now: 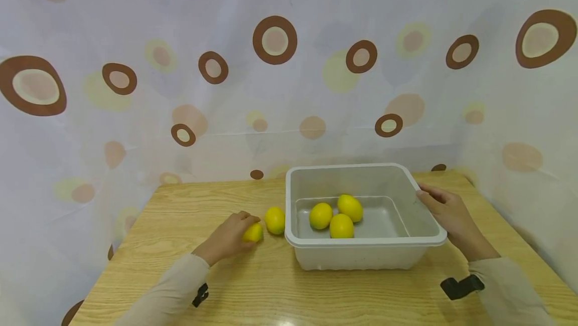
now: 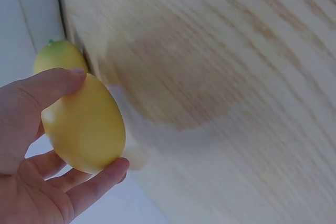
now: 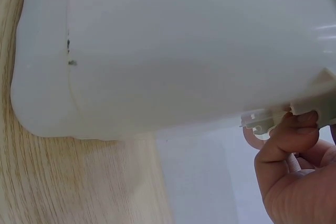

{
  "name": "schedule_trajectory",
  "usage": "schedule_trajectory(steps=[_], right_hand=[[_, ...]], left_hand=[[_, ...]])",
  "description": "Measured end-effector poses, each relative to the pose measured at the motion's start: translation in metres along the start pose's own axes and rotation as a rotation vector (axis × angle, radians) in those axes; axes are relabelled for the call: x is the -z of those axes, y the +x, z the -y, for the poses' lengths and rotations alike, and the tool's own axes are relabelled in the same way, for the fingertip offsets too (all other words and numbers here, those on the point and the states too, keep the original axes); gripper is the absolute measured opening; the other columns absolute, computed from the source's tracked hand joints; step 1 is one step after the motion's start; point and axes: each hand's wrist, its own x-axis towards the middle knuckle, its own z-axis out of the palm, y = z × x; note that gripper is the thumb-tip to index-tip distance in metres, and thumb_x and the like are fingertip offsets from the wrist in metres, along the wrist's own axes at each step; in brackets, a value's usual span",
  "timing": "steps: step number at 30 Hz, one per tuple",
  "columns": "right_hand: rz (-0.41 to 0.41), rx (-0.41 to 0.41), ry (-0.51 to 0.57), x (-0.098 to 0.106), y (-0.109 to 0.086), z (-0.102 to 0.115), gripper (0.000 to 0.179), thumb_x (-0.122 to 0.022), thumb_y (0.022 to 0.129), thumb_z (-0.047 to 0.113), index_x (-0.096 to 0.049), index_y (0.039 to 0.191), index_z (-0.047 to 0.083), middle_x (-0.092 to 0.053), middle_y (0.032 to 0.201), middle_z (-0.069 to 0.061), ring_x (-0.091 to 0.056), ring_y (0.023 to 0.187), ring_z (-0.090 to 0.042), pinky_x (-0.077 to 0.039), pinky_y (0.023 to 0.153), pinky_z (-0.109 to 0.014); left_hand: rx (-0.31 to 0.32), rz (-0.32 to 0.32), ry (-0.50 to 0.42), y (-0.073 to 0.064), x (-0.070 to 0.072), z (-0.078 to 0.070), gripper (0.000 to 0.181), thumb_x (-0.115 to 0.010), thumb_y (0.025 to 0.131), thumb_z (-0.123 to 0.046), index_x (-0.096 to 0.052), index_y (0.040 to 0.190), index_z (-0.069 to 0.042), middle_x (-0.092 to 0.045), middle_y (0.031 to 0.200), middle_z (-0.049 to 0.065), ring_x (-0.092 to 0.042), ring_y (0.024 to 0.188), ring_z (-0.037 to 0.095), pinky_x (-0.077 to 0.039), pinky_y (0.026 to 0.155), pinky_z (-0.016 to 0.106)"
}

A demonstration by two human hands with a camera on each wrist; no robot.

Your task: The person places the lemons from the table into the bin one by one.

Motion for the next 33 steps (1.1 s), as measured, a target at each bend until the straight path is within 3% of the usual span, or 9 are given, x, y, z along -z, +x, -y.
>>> schedule_trajectory(steps=[8, 17, 23, 33], right_hand=[[-0.004, 0.006, 0.02, -0.001, -0.001, 0.0, 0.066, -0.049, 0.1, 0.037, -0.032, 0.145, -0.007, -0.052, 0.101, 0.029, -0.061, 0.085, 0.003, -0.056, 0.068, -0.025], [0.005, 0.001, 0.014, 0.0, 0.0, 0.001, 0.066, -0.048, 0.1, 0.038, -0.031, 0.146, -0.006, -0.053, 0.101, 0.028, -0.061, 0.085, 0.003, -0.056, 0.069, -0.026], [-0.001, 0.018, 0.007, 0.0, 0.0, -0.001, 0.064, -0.048, 0.1, 0.036, -0.032, 0.145, -0.007, -0.053, 0.102, 0.027, -0.061, 0.086, 0.003, -0.056, 0.069, -0.025], [0.001, 0.012, 0.01, 0.001, 0.001, -0.002, 0.064, -0.049, 0.1, 0.037, -0.033, 0.145, -0.005, -0.054, 0.104, 0.025, -0.061, 0.087, 0.003, -0.056, 0.069, -0.025]], left_hand=[[-0.003, -0.075, -0.003, -0.001, 0.026, 0.003, 0.054, -0.079, 0.079, -0.015, -0.058, 0.127, -0.003, -0.058, 0.121, 0.015, -0.057, 0.107, 0.032, -0.05, 0.09, 0.044], [-0.049, -0.159, -0.008, 0.012, 0.065, -0.004, 0.056, -0.078, 0.08, -0.015, -0.055, 0.129, -0.002, -0.057, 0.123, 0.017, -0.056, 0.106, 0.034, -0.05, 0.09, 0.046], [-0.111, -0.229, -0.006, 0.022, 0.086, -0.015, 0.055, -0.078, 0.079, -0.015, -0.057, 0.129, -0.005, -0.058, 0.121, 0.017, -0.057, 0.105, 0.033, -0.05, 0.09, 0.045], [-0.187, -0.258, -0.018, 0.032, 0.108, -0.04, 0.054, -0.078, 0.081, -0.016, -0.057, 0.13, -0.006, -0.057, 0.125, 0.013, -0.055, 0.111, 0.031, -0.046, 0.097, 0.045]])
